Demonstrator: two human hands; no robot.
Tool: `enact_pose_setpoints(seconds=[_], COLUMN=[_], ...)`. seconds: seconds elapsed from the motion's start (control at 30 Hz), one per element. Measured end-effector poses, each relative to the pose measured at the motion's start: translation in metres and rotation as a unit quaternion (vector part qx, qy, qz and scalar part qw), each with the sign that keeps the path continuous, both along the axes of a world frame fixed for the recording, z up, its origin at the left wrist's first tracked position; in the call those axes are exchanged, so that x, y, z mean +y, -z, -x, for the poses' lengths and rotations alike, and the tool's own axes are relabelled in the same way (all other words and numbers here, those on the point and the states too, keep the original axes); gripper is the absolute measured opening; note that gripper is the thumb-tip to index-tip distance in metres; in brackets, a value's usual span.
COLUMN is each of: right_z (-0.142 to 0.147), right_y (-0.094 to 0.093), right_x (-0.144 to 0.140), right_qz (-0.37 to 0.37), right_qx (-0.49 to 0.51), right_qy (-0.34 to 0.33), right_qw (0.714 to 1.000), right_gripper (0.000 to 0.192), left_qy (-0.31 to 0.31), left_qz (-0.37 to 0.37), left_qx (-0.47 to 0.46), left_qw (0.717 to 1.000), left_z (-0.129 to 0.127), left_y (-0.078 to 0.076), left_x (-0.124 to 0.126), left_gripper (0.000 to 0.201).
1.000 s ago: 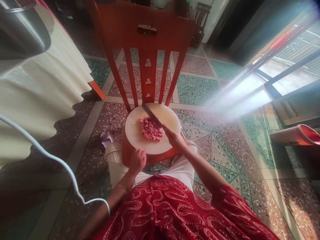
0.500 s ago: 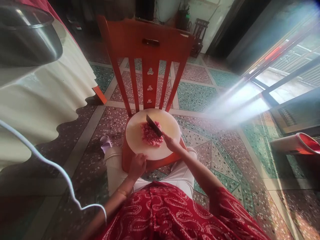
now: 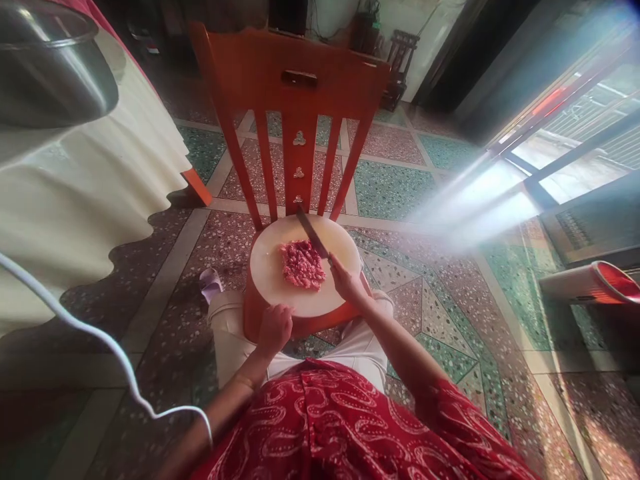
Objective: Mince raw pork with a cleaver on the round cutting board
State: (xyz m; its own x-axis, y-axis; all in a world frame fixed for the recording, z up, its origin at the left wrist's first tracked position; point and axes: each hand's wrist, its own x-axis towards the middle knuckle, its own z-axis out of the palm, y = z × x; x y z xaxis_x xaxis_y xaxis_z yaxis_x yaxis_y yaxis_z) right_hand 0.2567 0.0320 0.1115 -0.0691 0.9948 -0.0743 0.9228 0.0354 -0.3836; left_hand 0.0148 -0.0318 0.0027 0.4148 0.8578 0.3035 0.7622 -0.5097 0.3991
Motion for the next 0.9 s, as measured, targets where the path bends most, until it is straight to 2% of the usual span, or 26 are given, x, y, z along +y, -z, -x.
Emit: enact_pose_setpoints(seconds=[0.1, 0.27, 0.4, 0.43, 0.57, 0.73, 0.83, 0.9], right_z=[-0.004, -0.007, -0.005, -0.005, -0.009, -0.016, -0.016, -0.016], right_y=[0.0, -0.002, 0.0, 0.0, -0.002, 0.003, 0.005, 0.008], right_x=[0.004, 0.007, 0.008, 0.009, 0.011, 0.009, 0.005, 0.004], right_qz=[0.051, -0.023, 0.046, 0.044, -0.04, 0.039, -0.008, -0.012], right_qx=[-0.013, 0.022, -0.007, 0.001, 0.052, 0.025, 0.037, 0.03], right_qy=[-0.005, 0.019, 0.016, 0.011, 0.023, 0.007, 0.016, 0.016], right_qw=[0.999, 0.999, 0.999, 0.999, 0.998, 0.999, 0.999, 0.999], right_gripper=[0.046, 0.048, 0.046, 0.046, 0.046, 0.044, 0.046, 0.046], left_qy=[0.001, 0.01, 0.006, 0.013, 0.031, 0.029, 0.037, 0.028], left_qz=[0.006, -0.007, -0.007, -0.006, -0.001, 0.009, 0.007, 0.005], left_qx=[-0.007, -0.003, -0.003, -0.003, -0.017, -0.026, -0.02, -0.02], left_qw=[1.0, 1.0, 1.0, 1.0, 0.999, 0.999, 0.999, 0.999], left_z=[0.0, 0.0, -0.001, -0.001, 0.0, 0.0, 0.0, 0.0], left_y=[0.0, 0.0, 0.0, -0.001, -0.001, -0.002, -0.003, -0.003], left_x=[0.001, 0.002, 0.002, 0.002, 0.001, 0.0, 0.001, 0.001], left_gripper=[0.026, 0.028, 0.024, 0.025, 0.031, 0.03, 0.031, 0.029])
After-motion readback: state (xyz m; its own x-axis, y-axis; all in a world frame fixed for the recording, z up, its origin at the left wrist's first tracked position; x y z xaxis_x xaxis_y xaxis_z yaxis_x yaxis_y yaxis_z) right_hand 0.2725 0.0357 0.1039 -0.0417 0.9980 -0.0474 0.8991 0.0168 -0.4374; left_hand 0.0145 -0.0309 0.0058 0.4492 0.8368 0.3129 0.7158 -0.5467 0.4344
